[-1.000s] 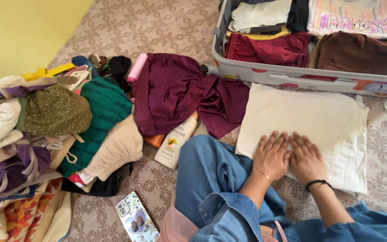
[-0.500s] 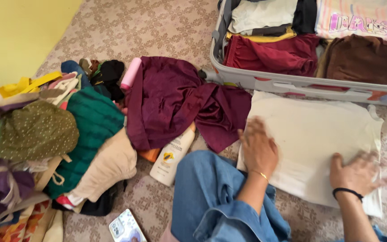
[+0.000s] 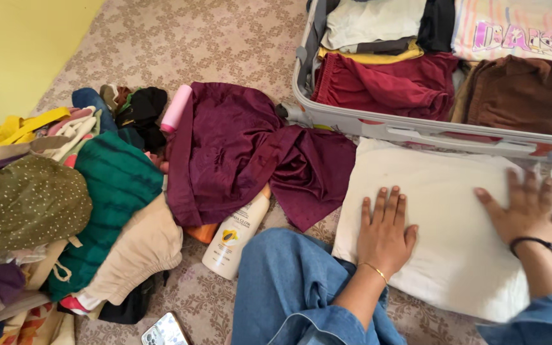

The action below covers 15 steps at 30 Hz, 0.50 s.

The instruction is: The person picks up, turns over, and smooths out various items of clothing before placing them into a suitcase on a bed.

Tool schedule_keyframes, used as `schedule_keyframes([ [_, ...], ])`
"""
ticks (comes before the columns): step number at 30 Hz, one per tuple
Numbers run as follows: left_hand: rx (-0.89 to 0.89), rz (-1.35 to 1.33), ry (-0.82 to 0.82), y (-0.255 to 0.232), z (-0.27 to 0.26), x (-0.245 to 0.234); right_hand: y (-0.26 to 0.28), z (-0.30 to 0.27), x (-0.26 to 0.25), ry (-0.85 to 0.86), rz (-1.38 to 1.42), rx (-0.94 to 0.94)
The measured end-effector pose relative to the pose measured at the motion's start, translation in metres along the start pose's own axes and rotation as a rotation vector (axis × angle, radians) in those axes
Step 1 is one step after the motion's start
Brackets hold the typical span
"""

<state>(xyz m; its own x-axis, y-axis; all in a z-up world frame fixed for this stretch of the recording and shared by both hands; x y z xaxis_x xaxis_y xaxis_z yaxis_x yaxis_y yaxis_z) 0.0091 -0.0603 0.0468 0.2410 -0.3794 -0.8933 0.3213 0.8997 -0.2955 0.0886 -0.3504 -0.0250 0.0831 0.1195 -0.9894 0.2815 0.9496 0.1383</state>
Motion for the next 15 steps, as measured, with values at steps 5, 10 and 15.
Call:
schedule_keyframes([
  [5,-0.015,0.007,0.003,-0.006,0.002,0.006,-0.056,-0.035,0.017,-0.156,0.044,-0.044],
  [10,0.152,-0.038,0.064,-0.031,0.029,0.053,-0.070,-0.036,0.033,-0.215,0.012,-0.036],
  [15,0.064,0.049,0.070,0.026,0.083,0.073,-0.066,-0.038,0.029,-0.111,0.069,0.036],
])
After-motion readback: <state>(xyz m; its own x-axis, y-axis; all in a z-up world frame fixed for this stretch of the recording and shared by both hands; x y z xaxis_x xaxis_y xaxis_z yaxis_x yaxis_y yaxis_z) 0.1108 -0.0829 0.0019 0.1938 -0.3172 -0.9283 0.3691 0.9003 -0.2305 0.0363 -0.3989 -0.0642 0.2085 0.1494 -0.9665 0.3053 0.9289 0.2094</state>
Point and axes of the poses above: each hand's wrist, its own z-axis towards the middle knuckle, its own x-axis out of the palm, y = z × x, the point moved 10 cm from there along z, towards the middle knuckle, and after that the axes turned 3 degrees about -y, right-handed, at the moved point
